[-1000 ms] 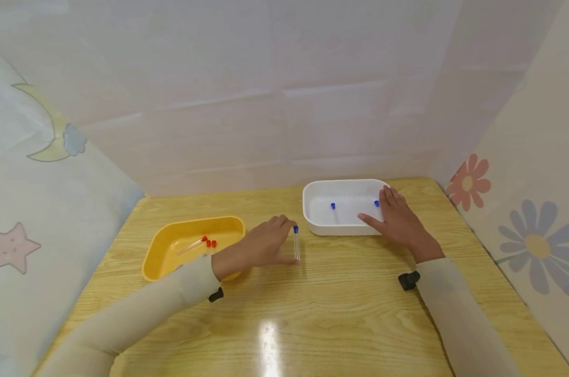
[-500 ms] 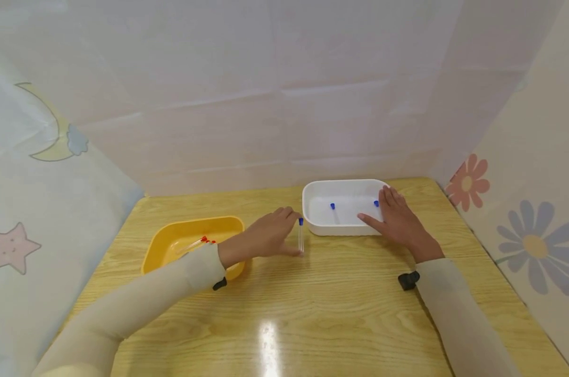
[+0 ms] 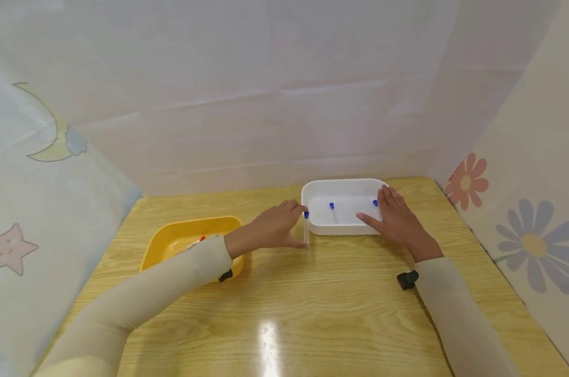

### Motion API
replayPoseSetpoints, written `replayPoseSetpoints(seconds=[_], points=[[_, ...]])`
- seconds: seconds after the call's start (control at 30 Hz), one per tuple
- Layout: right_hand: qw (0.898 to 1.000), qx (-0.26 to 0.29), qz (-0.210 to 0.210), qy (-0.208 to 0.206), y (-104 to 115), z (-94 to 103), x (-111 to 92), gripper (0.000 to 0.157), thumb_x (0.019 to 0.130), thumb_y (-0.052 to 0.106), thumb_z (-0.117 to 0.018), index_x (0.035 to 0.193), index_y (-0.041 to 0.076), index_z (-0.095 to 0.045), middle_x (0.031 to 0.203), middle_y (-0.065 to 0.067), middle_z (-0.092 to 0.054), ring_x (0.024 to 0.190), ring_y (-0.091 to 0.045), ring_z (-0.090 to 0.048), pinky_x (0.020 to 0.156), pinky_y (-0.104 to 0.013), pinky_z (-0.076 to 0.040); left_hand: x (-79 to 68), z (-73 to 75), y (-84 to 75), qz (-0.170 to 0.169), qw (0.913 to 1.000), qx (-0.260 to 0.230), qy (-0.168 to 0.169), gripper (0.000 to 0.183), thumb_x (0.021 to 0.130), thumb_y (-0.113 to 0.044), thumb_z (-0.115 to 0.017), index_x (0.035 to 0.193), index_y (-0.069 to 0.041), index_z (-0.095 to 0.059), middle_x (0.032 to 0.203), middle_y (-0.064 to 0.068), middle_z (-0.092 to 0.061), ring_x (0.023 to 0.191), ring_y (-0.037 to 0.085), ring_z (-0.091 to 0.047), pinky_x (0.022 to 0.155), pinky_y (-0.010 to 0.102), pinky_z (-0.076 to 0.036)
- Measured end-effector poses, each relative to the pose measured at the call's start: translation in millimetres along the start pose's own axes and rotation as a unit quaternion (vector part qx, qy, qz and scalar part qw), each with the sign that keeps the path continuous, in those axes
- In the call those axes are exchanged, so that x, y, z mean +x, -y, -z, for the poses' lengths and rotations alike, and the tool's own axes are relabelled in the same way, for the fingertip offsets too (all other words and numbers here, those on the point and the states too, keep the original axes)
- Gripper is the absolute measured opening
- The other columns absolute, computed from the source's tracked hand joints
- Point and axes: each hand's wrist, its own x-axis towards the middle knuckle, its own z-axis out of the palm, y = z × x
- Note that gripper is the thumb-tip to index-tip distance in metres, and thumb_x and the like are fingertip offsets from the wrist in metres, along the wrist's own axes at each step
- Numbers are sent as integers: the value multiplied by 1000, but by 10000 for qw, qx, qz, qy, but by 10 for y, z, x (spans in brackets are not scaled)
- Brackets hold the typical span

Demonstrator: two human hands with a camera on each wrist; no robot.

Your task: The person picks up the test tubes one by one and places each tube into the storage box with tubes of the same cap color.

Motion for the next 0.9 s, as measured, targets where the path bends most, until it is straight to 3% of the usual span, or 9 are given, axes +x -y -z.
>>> replayPoseSetpoints(seconds=[0.23,0.57,0.9], points=[[10000,-79,28,-37,1,26,-9,97,93,61,-40,146,-8,3,154,-22,12,141,-35,12,111,-52,6,84,32,31,-13,10000,-4,75,91,77,-70,-59,137,-5,-40,120,8,-47,96,17,-44,73,28,-46],[10000,-63,-52,22,38,35,-14,98,92,62,-40,146,-8,2,154,-22,11,141,-36,10,111,-52,6,212,69,58,-18,9999,-107,-134,96,76,-76,-50,141,-7,-36,118,5,-48,95,16,-48,72,28,-47],[9999,-124,-54,-30,46,55,2,98,92,62,-40,146,-9,0,154,-23,9,141,-36,10,111,-52,5,383,25,131,214,9977,-609,-213,92,76,-69,-59,141,-7,-37,128,8,-48,108,18,-50,82,31,-50]])
